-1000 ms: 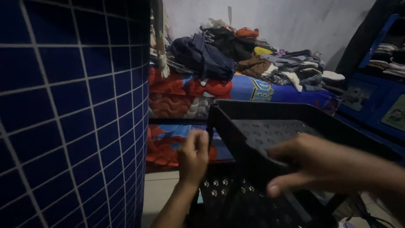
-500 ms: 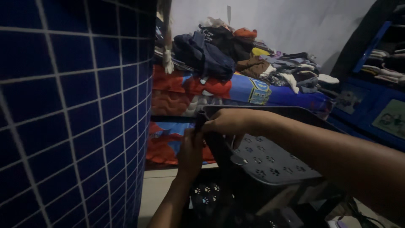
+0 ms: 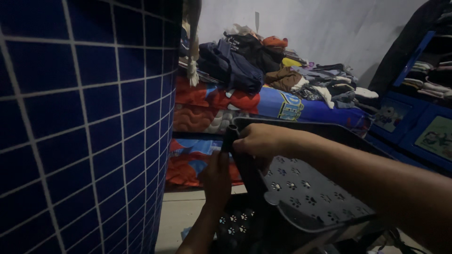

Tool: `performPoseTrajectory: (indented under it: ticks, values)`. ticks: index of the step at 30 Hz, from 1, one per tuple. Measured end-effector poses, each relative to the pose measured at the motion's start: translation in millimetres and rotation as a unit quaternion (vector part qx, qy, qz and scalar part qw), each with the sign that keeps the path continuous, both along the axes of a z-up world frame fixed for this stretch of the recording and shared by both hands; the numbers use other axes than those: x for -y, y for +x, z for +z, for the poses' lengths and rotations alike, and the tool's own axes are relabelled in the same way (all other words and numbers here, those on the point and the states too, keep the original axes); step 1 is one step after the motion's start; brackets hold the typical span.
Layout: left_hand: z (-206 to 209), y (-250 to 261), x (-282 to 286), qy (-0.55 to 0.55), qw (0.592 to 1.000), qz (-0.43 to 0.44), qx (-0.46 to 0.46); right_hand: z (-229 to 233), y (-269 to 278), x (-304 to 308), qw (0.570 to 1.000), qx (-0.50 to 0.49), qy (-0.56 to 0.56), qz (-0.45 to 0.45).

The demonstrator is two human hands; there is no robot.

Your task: The person assembles a black plastic multi-tier rack by inserting vertical poles into the trays and securing them with connectors. The person repeatedly adjusts the tray positions and aligns the poles to complete the assembly.

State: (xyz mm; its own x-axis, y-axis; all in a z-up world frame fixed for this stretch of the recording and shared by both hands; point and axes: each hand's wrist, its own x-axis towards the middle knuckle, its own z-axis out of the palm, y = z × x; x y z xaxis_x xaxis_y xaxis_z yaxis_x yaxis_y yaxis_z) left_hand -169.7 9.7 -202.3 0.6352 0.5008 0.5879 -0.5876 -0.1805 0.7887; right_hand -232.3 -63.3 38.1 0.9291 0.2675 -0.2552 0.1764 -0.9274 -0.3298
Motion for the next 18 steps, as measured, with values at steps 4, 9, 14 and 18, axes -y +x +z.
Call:
performPoseTrajectory:
  ticks: [4, 9, 14, 18]
  values:
    - [-2, -2, -1, 0.025, 1.000, -0.001, -0.010, 1, -11, -1, 1.000, -0.014, 0.005, 0.008]
    - [-1, -10, -1, -0.054, 0.989, -0.124, 0.051, 20, -29, 29, 0.997, -0.033, -0.008, 0.066]
    - [15, -11, -5, -0.067, 0.992, -0.110, -0.003, 61, -48, 147, 0.993, 0.116, 0.006, 0.009]
    - [25, -25, -14, 0.053, 0.991, 0.030, 0.115, 51, -61, 299, 0.934, 0.314, 0.100, -0.136]
